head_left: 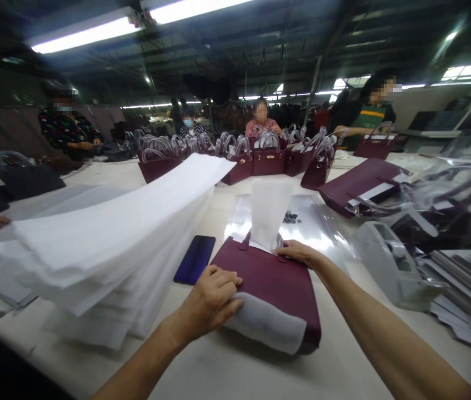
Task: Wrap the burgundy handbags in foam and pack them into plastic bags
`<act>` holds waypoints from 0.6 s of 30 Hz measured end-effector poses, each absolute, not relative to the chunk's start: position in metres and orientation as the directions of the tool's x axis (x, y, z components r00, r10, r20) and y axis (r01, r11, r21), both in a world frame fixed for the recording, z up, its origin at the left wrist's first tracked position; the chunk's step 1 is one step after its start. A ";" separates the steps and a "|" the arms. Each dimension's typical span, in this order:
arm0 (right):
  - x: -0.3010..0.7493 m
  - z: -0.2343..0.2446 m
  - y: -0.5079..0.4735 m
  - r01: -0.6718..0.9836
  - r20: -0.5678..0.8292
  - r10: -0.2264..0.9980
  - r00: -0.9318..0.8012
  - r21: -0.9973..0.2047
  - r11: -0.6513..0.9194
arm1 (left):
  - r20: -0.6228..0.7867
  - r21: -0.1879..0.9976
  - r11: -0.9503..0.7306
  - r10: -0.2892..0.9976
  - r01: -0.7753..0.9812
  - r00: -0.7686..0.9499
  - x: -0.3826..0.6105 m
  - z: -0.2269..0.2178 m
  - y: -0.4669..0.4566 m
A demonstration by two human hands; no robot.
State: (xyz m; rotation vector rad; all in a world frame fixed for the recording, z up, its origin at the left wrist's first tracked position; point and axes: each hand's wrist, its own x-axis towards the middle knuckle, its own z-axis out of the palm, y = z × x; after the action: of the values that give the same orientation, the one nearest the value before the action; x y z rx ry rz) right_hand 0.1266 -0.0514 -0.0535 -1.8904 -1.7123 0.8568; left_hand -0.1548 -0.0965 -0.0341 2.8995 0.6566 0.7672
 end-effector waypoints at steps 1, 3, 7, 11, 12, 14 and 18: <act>0.125 -0.049 -0.056 0.731 -0.104 0.992 0.071 -0.671 -0.123 | 0.442 0.194 -0.905 0.425 0.379 0.790 -0.153 -0.032 -0.092; 0.115 -0.037 -0.078 0.760 0.026 0.991 0.131 -0.645 -0.084 | 0.420 0.221 -0.899 0.437 0.377 0.795 -0.151 -0.033 -0.087; 0.084 -0.027 -0.141 0.817 0.186 0.941 -0.283 -0.468 0.338 | 0.424 0.230 -0.895 0.446 0.383 0.788 -0.153 -0.039 -0.090; 0.066 -0.038 -0.164 0.859 0.110 0.895 -0.431 -0.254 0.445 | 0.314 0.224 -0.888 0.457 0.403 0.832 -0.145 -0.015 -0.081; 0.066 -0.039 -0.163 0.860 0.065 0.901 -0.429 -0.277 0.430 | 0.321 0.201 -0.888 0.459 0.414 0.828 -0.135 -0.002 -0.072; 0.069 -0.037 -0.157 0.847 0.006 0.901 -0.434 -0.338 0.410 | 0.471 0.098 -0.886 0.443 0.454 0.763 -0.102 0.029 -0.044; 0.078 -0.029 -0.152 0.828 -0.018 0.899 -0.437 -0.398 0.394 | 0.648 -0.159 -0.748 0.414 0.645 0.640 -0.006 0.079 0.027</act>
State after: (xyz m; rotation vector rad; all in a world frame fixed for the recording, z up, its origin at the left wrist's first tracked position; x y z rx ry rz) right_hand 0.0779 -0.1523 -0.0286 -1.5398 -2.4494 0.5228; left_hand -0.0059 0.0270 0.0792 3.1805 1.0743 1.0829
